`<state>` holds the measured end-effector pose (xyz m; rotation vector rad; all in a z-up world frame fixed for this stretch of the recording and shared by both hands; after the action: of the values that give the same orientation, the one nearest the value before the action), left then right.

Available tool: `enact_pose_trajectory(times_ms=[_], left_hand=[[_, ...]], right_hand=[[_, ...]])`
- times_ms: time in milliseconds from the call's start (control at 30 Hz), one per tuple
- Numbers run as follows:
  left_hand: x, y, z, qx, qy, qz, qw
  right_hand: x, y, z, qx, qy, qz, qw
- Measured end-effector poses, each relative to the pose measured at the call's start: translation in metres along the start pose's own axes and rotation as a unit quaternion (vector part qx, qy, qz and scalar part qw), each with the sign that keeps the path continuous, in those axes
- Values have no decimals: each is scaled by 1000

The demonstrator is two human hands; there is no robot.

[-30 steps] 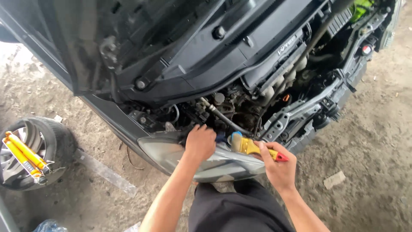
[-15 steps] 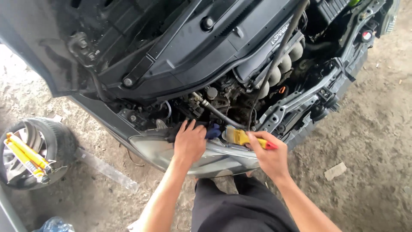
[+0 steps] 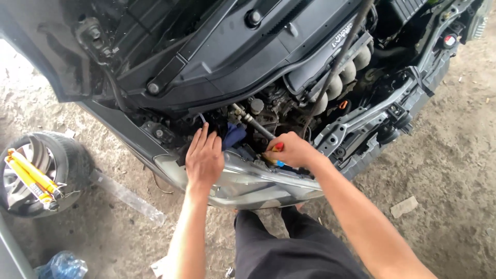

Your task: The person cleans the engine bay of a car with the hood open. They use a brush to sweep dust and debris from various components, including the engine cover, battery, and surrounding areas, while holding a blue cloth to catch the dirt.

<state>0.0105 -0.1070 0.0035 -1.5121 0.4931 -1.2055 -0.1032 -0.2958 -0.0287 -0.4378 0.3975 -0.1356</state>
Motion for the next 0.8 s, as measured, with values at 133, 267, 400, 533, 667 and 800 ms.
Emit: enact_pose_trajectory(times_ms=[133, 267, 400, 533, 667, 800], left_hand=[[-2, 3, 2, -2, -21, -4, 1000], [-6, 12, 5, -11, -16, -7, 1000], [-5, 16, 5, -25, -28, -4, 999], [-4, 18, 7, -26, -27, 6, 999], [-3, 14, 5, -29, -26, 19, 999], [-4, 20, 7, -42, -25, 30, 998]], right_hand=[[-8, -14, 43, 89, -47, -111, 989], [10, -4, 15, 74, -10, -84, 994], [11, -5, 23, 71, -84, -123, 986], [15, 7, 8, 134, -122, -133, 974], [17, 10, -8, 79, 86, -101, 988], [34, 28, -39, 17, 76, -107, 991]])
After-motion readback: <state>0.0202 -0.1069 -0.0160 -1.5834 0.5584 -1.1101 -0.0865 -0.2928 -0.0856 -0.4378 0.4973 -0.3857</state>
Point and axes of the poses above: each hand's wrist, its own x-axis towards the middle knuckle, its own y-axis out of the palm, z = x × y, the point moved 8 cm from there along x, towards the middle knuckle, and after that the axes turned 1 degree about z, right-handed, at the moved point
